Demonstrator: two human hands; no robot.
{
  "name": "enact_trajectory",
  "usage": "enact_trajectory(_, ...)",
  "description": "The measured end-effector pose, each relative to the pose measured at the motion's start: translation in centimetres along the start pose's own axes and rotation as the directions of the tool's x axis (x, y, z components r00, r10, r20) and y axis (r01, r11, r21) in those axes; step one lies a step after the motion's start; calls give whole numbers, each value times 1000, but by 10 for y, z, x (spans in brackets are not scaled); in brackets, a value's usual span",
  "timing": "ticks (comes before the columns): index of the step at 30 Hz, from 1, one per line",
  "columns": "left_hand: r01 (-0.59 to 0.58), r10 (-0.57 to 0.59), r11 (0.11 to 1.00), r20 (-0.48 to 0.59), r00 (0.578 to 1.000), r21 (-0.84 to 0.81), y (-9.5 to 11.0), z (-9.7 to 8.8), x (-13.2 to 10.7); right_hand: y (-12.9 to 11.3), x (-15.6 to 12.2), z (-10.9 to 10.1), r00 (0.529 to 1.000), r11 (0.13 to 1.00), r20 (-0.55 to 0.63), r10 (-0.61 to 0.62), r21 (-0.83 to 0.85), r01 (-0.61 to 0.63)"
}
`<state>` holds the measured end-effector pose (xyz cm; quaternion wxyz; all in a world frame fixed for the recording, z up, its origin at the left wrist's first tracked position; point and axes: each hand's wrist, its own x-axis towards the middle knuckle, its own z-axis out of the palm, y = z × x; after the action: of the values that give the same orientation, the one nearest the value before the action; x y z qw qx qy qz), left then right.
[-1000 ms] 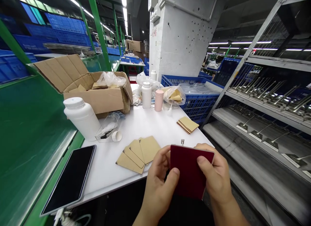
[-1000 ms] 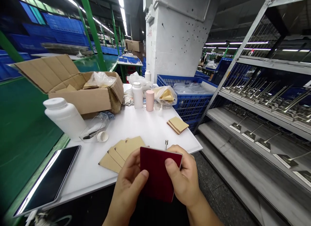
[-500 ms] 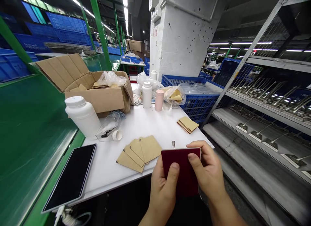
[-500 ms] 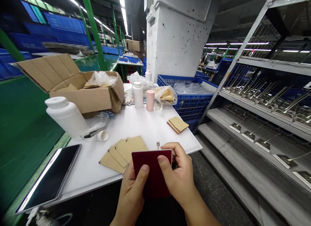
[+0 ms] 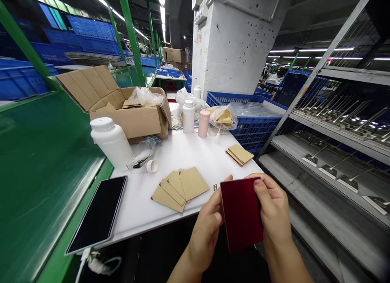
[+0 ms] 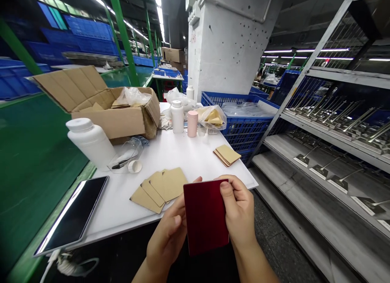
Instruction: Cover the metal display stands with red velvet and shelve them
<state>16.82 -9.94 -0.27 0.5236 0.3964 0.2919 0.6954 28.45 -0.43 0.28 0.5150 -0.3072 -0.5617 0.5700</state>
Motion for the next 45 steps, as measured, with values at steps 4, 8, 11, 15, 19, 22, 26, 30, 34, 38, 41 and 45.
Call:
enact_trajectory(4, 42, -45, 989, 21, 999, 144, 6, -1, 3, 1, 0, 0, 998, 1000, -66, -14, -5, 14)
enact_trajectory(8, 62, -38, 937, -75, 996, 345, 9, 2, 6, 3, 0, 0, 996, 997, -77, -51, -56, 46)
enact_trajectory(11, 60, -55, 956, -28, 998, 286, 12, 0, 6, 5, 1, -1, 996, 996, -71, -51, -74, 46)
enact_trajectory(15, 110, -118, 985, 54, 992, 135, 15, -7, 5, 5, 2, -2, 998, 999, -43, 36, 4, -36)
enact_trajectory(19, 94, -99, 979, 19, 995, 180, 13, -6, 6, 1, 3, -3, 995, 994, -27, 92, 69, -90)
enact_trajectory(22, 27, -15, 987, -76, 997, 158, 6, 1, 9, -2, 4, -4, 997, 995, -39, 67, 78, -64)
enact_trajectory(26, 13, -2, 998, -179, 984, 59, 0, 10, 13, -4, 4, -7, 999, 996, 41, 28, 85, -32)
enact_trajectory(30, 12, -4, 999, -242, 970, 31, -2, 12, 16, -7, 1, -7, 981, 998, 187, 58, 26, -64)
enact_trajectory(34, 23, -31, 999, -168, 985, -49, -3, 7, 16, -12, -5, -1, 982, 994, 151, 109, -20, -107)
enact_trajectory(38, 56, -66, 996, -160, 985, -64, -6, 0, 15, -12, -8, 2, 978, 993, 178, 105, 39, -114)
enact_trajectory(41, 93, -79, 995, -283, 956, 38, -7, 0, 14, -7, -9, 0, 971, 996, 222, 85, 14, -91)
enact_trajectory(45, 43, 27, 981, -353, 935, 187, -6, 4, 13, -3, -9, -4, 971, 982, 238, -34, -173, 77)
